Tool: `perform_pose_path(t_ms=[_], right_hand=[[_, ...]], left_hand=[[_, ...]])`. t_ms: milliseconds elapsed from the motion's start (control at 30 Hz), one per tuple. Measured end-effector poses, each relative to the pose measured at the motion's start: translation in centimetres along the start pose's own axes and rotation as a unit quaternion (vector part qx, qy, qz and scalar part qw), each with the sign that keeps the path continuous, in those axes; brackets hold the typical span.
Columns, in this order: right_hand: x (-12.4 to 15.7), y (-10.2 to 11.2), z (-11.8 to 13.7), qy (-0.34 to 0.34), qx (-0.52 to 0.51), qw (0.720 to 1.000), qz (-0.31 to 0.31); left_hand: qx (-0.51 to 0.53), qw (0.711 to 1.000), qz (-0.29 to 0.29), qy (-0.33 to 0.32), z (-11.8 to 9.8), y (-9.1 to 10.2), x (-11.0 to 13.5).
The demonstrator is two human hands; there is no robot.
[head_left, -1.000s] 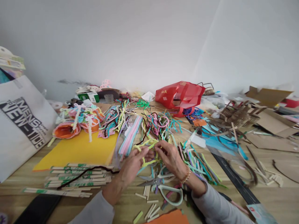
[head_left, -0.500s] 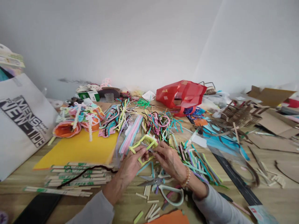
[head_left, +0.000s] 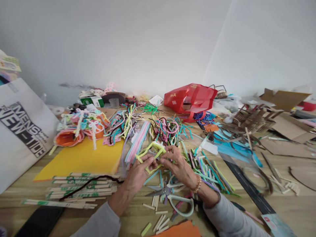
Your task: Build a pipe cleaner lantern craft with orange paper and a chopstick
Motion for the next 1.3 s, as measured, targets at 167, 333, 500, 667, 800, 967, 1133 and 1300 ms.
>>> perform_pose_path(t_ms=[167,333,500,667,800,967,1133,1300], right_hand=[[0.0,0.0,0.1,-0.006,0.001,1.000,0.002],[0.1,-0.1,0.4,0.009,0.020,1.000,-0.015],[0.4,-0.4,0.4,0.049,0.048,0.997,-0.044],[0.5,-0.6,0.5,0.069,0.056,0.994,-0.056],[0.6,-0.6,0.5,0.072,0.069,0.993,-0.061],[0.6,-0.8,0.4,0.071,0.079,0.993,-0.057],[0.6,-0.8,0.3,0.068,0.081,0.993,-0.053],[0.8,-0.9,0.4,0.063,0.099,0.992,-0.045]], left_hand=[[-0.026,0.999,0.020,-0.010,0.1,0.2,-0.1],[-0.026,1.000,0.011,0.006,0.2,0.2,0.0],[0.010,1.000,-0.018,0.010,0.3,-0.2,0.3],[-0.002,0.999,-0.037,0.006,0.8,-0.1,0.1],[-0.036,0.998,-0.042,0.001,1.2,0.3,-0.2],[-0.081,0.996,-0.039,-0.026,1.5,0.8,-0.7],[-0.110,0.993,-0.032,-0.034,1.5,1.3,-0.8],[-0.110,0.993,-0.022,-0.033,1.8,1.5,-1.0]])
Point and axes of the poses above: each hand's wrist, its own x-axis away from the middle knuckle, its own y-axis out of the back of the hand, z = x × y, the point moved 1 cm from there along -x, towards the middle knuckle, and after that the axes turned 14 degrees about -z, right-handed, at the moved point
